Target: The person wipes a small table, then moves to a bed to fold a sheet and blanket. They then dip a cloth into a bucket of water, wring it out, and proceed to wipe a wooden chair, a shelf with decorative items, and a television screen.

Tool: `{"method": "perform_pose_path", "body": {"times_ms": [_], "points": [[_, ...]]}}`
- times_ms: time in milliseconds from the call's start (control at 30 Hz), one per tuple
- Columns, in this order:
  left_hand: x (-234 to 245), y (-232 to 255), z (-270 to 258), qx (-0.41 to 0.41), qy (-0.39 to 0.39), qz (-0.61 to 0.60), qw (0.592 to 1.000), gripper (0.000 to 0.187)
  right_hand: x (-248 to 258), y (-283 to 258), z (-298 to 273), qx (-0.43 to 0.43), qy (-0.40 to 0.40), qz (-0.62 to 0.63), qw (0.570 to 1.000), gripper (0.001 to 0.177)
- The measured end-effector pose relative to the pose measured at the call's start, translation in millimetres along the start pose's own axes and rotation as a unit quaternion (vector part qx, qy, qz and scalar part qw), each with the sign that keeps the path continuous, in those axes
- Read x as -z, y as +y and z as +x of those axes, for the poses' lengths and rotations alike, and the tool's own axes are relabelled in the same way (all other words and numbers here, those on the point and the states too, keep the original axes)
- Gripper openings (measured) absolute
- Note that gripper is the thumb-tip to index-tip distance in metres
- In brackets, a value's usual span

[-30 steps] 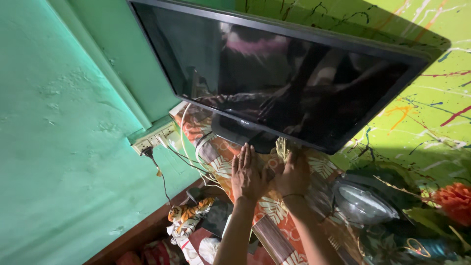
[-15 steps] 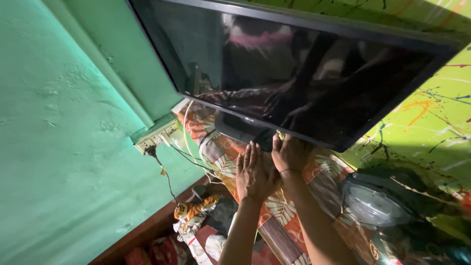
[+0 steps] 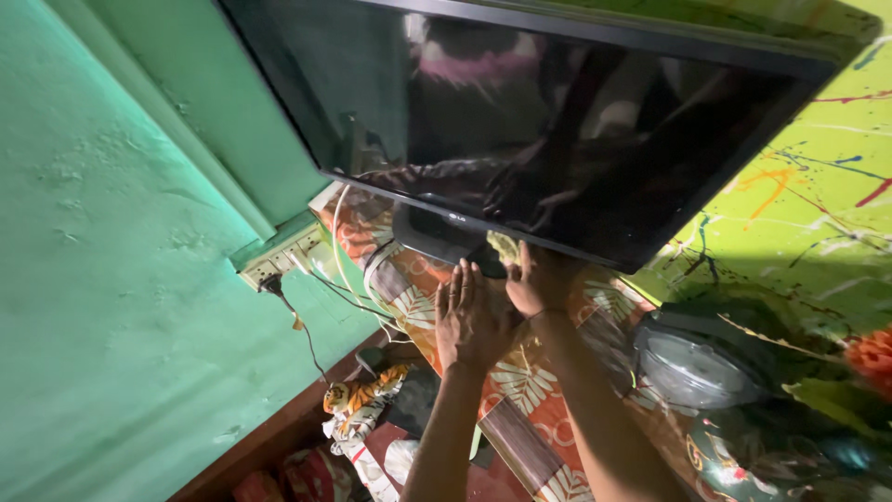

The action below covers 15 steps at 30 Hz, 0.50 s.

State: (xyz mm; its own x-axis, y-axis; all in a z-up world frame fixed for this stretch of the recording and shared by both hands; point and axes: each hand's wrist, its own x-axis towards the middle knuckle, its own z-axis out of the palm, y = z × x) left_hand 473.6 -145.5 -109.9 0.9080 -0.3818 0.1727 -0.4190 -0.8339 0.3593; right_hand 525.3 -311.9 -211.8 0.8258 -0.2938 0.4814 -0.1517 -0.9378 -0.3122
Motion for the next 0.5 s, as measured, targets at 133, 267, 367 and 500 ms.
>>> {"method": "perform_pose_path", "body": {"times_ms": [133,267,367,500], "points": [[-5.7,-0.4,-0.1,-0.007,0.023,-0.003,1.000,0.081,-7.6,-11.3,-12.0,-0.008,-0.034,0.063,0.997,0.058],[-5.9,-2.4,-2.8,-0.015,0.004,0.004,1.000,0.064,5.2,-11.1,-13.0,0.058,-0.028,0.081,0.995,0.066],[-13.4,-7.6,-4.6,-0.003,-0.008,-0.020,1.000,0.066,17.7,-15.1,-12.4,0.010,-0.130,0.060,0.990,0.082],[-34.8,-24.8,-8.4,0.019,0.158,-0.073,0.985,0.077,15.2,-3.3,-30.5,0.097,-0.034,0.054,0.993,0.078]]}}
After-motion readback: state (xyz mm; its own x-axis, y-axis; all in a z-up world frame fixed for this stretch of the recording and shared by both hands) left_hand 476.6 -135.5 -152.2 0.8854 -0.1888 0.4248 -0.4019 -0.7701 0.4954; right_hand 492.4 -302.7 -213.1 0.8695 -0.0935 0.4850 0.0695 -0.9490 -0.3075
